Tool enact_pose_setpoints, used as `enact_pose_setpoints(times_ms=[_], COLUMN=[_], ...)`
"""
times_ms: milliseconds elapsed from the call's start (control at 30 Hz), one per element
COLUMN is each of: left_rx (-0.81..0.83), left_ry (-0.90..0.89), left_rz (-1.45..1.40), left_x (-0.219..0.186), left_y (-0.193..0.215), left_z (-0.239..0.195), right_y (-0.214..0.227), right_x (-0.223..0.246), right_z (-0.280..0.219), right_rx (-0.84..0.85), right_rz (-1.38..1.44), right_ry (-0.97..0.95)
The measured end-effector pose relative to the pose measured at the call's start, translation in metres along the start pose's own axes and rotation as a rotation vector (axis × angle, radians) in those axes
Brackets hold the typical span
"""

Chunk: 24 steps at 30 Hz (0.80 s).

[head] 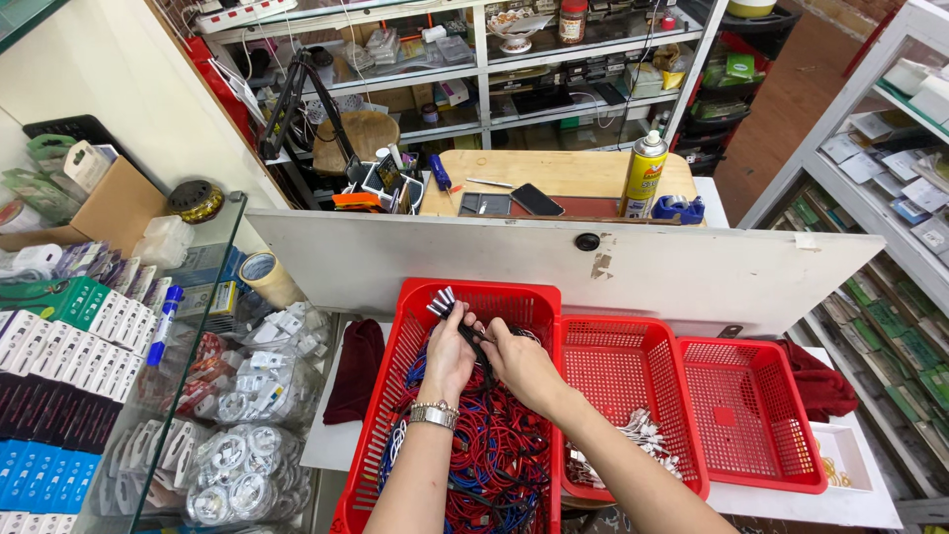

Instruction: The person sorts a mixed pile of USB cables by color and type, separating white cables into one basket and black cables into another. The person handles the cables by hand, untangling and grouping them before placing them into designated red baskets.

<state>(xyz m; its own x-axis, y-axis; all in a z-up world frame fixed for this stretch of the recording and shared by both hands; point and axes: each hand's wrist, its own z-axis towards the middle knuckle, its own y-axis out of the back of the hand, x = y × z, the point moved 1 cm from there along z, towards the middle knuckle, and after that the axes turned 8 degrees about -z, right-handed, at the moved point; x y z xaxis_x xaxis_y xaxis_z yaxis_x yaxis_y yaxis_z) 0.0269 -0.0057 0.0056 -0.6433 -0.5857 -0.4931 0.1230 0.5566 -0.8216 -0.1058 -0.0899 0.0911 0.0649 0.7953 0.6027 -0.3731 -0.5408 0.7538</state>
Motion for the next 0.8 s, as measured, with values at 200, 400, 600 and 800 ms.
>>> enact_pose_setpoints(times_ms=[200, 400, 600, 800], left_rx=[-0.012, -0.021, -0.057, -0.078], left_ry=[-0.108, -0.143, -0.107, -0.152], left_rz=[-0.023, 0.005, -0.185, -0.281], left_x=[0.005, 0.0, -0.021, -0.07], left_y=[-0.009, -0.024, 0.005, 0.063], left_z=[-0.002, -0.002, 0.018, 0.035], right_y=[-0.01, -0.033, -0.018, -0.056], right_x=[-0.025, -0.035, -0.017, -0.06], right_z=[0.001, 0.021, 0.011, -0.017], right_rx=[-0.079, 0.14, 0.444, 0.642], right_rz=[0.067, 0.492, 0.704, 0.903], right_ry=[0.007, 0.035, -0.262, -0.164])
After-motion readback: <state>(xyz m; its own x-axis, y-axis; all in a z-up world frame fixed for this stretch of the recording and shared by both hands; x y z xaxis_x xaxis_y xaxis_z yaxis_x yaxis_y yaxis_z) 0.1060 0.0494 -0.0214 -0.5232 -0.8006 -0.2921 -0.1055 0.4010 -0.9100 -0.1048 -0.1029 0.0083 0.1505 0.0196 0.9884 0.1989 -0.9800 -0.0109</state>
